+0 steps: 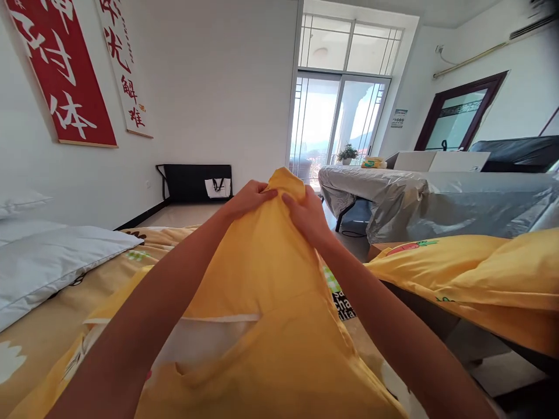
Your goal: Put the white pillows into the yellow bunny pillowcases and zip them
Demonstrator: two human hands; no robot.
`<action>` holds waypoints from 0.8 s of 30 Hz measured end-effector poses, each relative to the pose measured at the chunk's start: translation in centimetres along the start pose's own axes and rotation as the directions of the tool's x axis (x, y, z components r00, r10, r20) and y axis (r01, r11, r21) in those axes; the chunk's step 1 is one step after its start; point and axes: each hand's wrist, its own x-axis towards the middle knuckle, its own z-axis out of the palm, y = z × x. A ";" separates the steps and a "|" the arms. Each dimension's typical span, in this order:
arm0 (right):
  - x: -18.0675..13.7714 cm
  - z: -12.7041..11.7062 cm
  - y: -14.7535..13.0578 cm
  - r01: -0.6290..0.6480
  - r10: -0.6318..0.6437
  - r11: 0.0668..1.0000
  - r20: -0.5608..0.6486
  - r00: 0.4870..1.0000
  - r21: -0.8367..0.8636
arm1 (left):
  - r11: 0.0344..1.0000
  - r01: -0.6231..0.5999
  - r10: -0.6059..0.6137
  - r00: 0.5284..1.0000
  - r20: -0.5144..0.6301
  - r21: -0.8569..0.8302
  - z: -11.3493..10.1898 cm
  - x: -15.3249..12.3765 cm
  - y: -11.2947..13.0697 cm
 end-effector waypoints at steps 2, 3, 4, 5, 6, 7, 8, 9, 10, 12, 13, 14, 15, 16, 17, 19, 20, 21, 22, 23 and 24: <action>-4.0 -1.8 2.1 -0.168 0.165 0.986 0.114 0.980 0.021 | 0.999 -0.017 0.015 0.997 -0.069 -0.037 1.1 0.4 -0.7; -6.0 -2.6 3.2 -0.239 0.230 0.971 0.200 0.952 0.023 | 0.999 -0.018 0.015 0.996 -0.092 -0.037 1.4 0.6 -1.2; -7.7 -3.2 4.2 -0.294 0.277 0.956 0.279 0.919 0.019 | 0.999 -0.015 0.012 0.995 -0.104 -0.029 1.6 0.8 -1.7; -9.1 -3.8 5.2 -0.327 0.307 0.945 0.336 0.891 0.005 | 1.000 -0.009 0.008 0.994 -0.107 -0.015 1.7 0.9 -2.3; -10.1 -4.2 6.1 -0.338 0.319 0.941 0.365 0.875 -0.010 | 1.000 -0.005 0.005 0.994 -0.109 0.004 1.7 1.1 -2.7; -10.7 -4.5 6.8 -0.331 0.318 0.943 0.370 0.873 -0.029 | 1.000 -0.004 0.007 0.994 -0.113 0.027 1.7 1.3 -3.2; -10.9 -4.7 7.5 -0.314 0.310 0.948 0.355 0.882 -0.047 | 0.999 -0.003 0.008 0.993 -0.121 0.049 1.7 1.4 -3.6; -10.8 -4.9 8.1 -0.299 0.300 0.953 0.321 0.898 -0.055 | 0.998 0.002 0.006 0.991 -0.134 0.065 1.6 1.5 -3.9; -10.6 -4.9 8.6 -0.298 0.300 0.953 0.282 0.911 -0.050 | 0.997 0.010 0.000 0.989 -0.150 0.072 1.5 1.6 -4.2; -10.3 -4.6 9.5 -0.340 0.334 0.940 0.227 0.915 -0.010 | 0.999 0.024 -0.015 0.982 -0.187 0.046 1.3 1.6 -4.4; -10.3 -4.4 9.9 -0.367 0.355 0.930 0.224 0.908 0.016 | 0.999 0.028 -0.023 0.980 -0.197 0.022 1.1 1.6 -4.4; -10.4 -4.2 10.2 -0.383 0.365 0.923 0.241 0.899 0.032 | 1.000 0.029 -0.027 0.979 -0.201 0.006 1.0 1.6 -4.4; -10.6 -4.0 10.5 -0.380 0.357 0.924 0.274 0.893 0.032 | 1.000 0.029 -0.026 0.978 -0.205 0.010 0.8 1.6 -4.4; -10.7 -4.0 10.7 -0.356 0.334 0.934 0.306 0.891 0.016 | 0.999 0.029 -0.023 0.977 -0.210 0.030 0.7 1.7 -4.4; -10.8 -4.1 10.9 -0.319 0.306 0.948 0.326 0.894 -0.014 | 0.998 0.030 -0.017 0.975 -0.220 0.058 0.6 1.7 -4.5; -10.7 -4.8 11.1 -0.258 0.273 0.962 0.312 0.910 -0.089 | 0.995 0.030 -0.007 0.970 -0.245 0.092 0.4 1.8 -4.8; -10.5 -5.3 11.1 -0.247 0.271 0.962 0.281 0.921 -0.116 | 0.996 0.029 -0.006 0.967 -0.255 0.085 0.2 1.8 -5.0; -10.3 -5.8 11.0 -0.257 0.282 0.958 0.254 0.925 -0.124 | 0.998 0.027 -0.010 0.966 -0.258 0.061 0.1 1.7 -5.2; -10.1 -6.2 10.9 -0.282 0.302 0.953 0.234 0.924 -0.113 | 0.999 0.027 -0.019 0.967 -0.253 0.027 0.0 1.7 -5.4; -10.0 -6.6 10.8 -0.315 0.327 0.945 0.230 0.917 -0.087 | 1.000 0.028 -0.029 0.968 -0.247 -0.007 -0.2 1.7 -5.5; -10.1 -6.8 10.6 -0.350 0.353 0.935 0.241 0.904 -0.056 | 0.999 0.031 -0.038 0.969 -0.244 -0.034 -0.4 1.7 -5.5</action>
